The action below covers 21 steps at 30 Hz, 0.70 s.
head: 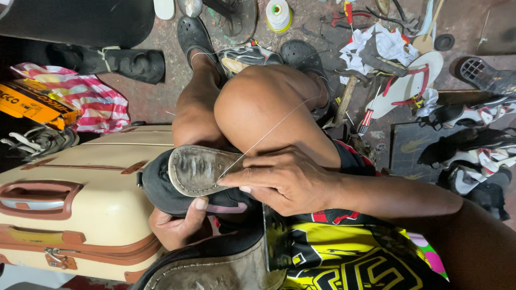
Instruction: The person sits on the floor and sews the sole of a black shoe using a needle and white thread. They repeatedly push the needle through the sole and pull the thread tight to secure the stitching.
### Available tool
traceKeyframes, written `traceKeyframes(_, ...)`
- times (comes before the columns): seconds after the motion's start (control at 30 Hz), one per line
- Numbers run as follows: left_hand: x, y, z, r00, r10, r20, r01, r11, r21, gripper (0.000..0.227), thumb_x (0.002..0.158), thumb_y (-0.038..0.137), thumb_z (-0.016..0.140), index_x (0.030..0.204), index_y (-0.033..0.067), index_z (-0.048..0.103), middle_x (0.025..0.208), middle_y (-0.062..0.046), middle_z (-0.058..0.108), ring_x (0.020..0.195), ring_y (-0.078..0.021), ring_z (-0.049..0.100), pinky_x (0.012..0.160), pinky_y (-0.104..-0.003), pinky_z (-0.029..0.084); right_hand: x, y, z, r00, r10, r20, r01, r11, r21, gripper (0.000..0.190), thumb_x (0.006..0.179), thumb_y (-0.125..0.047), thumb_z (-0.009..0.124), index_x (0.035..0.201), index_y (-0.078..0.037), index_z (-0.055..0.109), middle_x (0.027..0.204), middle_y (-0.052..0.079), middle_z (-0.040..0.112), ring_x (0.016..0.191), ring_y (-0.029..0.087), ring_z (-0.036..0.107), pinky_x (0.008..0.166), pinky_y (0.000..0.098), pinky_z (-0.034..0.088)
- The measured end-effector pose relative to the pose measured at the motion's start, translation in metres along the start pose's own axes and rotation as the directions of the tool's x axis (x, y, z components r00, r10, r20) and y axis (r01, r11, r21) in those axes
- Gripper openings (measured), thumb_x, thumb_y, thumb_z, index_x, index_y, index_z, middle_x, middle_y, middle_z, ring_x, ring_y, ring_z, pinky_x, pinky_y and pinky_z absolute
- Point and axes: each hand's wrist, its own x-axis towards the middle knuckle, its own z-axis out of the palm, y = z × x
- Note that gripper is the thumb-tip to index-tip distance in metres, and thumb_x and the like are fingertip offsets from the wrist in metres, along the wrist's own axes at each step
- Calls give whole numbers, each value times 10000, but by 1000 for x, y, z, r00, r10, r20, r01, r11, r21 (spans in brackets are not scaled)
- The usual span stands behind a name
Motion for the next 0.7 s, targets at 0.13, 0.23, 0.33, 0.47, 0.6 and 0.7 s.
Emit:
traceKeyframes(0.13,0,7,0,1000,-13,5,13,999,40,323,913,11,746,1219,-70,684,1169,-121,738,1072,-154,673,1015,-320,516,0,1,1,1000,1,12,-1,999,-41,469,885,-1,685,1338,-120,681,995,74,675,952,256,679,833,378,586)
traceKeyframes(0.23,-3,13,7,999,-21,-45,23,999,44,303,906,9,754,1193,-70,699,1151,-121,744,1053,-151,677,1006,-316,521,1,1,1,1000,-2,20,3,999,-47,477,878,3,684,1339,-118,686,960,70,662,927,254,666,825,380,585)
traceKeyframes(0.33,-3,20,10,998,-13,-64,18,996,88,283,899,10,762,1168,-62,711,1131,-117,748,1032,-145,680,989,-312,527,2,-2,2,1000,-2,5,2,999,-44,464,884,5,677,1332,-112,682,986,64,677,938,251,671,828,374,587)
traceKeyframes(0.47,-5,28,18,994,26,-102,-18,997,81,270,899,11,773,1156,-56,721,1112,-111,754,1015,-141,684,972,-304,538,5,-5,2,1000,-19,0,19,998,-57,430,913,0,675,1328,-112,667,1039,64,694,962,251,680,835,372,585)
traceKeyframes(0.6,-2,38,21,994,53,-99,-36,986,162,257,888,19,790,1128,-53,734,1063,-95,762,966,-123,682,925,-280,545,7,-18,0,992,79,101,-60,983,-176,504,879,-63,676,1378,-125,638,997,59,634,923,262,669,757,393,577)
traceKeyframes(0.7,0,47,26,990,100,-100,-70,961,267,232,882,33,807,1096,-34,747,1012,-85,765,912,-105,677,870,-265,550,13,-30,-6,975,89,206,-2,920,-391,608,773,-161,706,1373,-124,612,1019,69,610,907,272,662,688,428,556)
